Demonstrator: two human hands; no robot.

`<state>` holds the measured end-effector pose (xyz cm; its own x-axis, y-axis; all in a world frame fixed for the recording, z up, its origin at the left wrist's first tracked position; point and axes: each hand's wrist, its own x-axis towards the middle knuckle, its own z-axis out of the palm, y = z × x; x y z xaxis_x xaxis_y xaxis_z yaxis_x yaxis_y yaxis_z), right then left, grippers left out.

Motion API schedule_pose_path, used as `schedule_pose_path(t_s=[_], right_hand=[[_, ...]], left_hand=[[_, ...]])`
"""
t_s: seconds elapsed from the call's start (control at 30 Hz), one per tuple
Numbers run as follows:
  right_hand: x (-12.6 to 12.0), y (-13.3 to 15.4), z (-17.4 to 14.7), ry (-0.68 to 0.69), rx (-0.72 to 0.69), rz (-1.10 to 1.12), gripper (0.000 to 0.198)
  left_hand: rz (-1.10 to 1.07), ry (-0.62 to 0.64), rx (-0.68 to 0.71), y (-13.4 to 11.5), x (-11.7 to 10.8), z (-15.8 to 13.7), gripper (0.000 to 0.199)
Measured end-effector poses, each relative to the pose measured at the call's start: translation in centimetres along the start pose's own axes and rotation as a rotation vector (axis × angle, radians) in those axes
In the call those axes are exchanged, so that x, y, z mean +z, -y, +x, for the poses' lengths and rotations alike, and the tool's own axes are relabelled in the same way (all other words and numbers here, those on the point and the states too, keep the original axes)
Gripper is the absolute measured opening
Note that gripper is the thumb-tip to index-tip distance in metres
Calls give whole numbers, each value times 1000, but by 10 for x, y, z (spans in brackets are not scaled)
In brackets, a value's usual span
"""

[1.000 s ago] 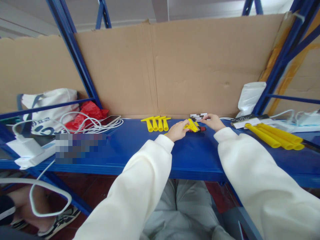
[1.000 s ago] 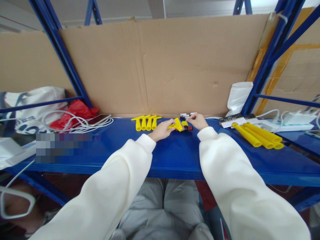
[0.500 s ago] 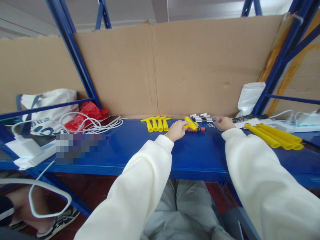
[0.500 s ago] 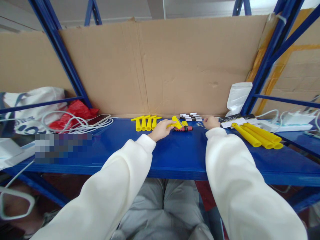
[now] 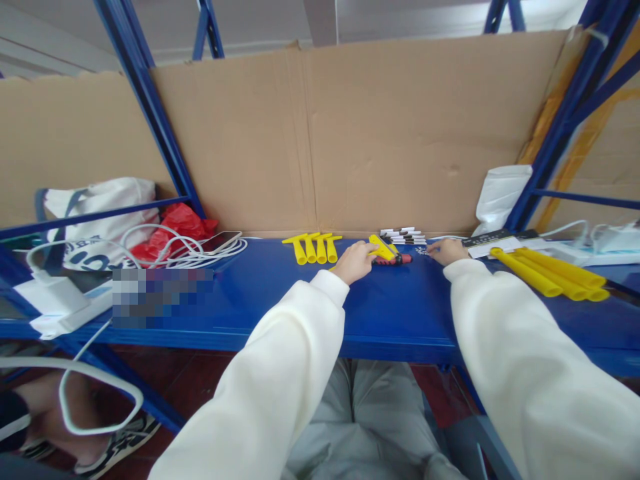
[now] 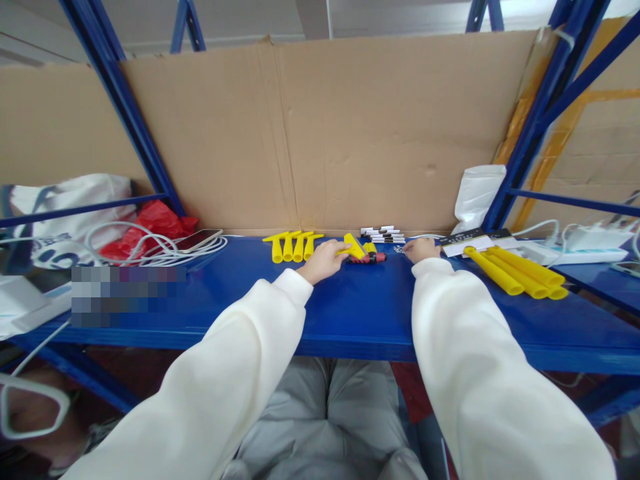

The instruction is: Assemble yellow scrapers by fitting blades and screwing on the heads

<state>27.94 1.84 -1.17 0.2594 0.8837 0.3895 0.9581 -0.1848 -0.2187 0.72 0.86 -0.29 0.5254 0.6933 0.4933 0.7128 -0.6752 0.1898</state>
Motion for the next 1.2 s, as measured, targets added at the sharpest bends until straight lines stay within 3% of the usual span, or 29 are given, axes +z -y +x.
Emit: schedule_pose_path(t_s=[0.1,0.3,0.77,1.2], right_hand=[[-2,7,-3,99,60,-76,24],[-5,15,-7,141,-14,-146,31],[-8,25,-14,175,-73,-216,36],[-3,22,-12,91,-230,-271,30]], left_hand=[[8,15,2,-1,-1,0,30],[31,30,8,-3,-1,-1,31],[41,50,3,-6,-3,-1,30],[-1,44,11,-7,-2,-2,29]])
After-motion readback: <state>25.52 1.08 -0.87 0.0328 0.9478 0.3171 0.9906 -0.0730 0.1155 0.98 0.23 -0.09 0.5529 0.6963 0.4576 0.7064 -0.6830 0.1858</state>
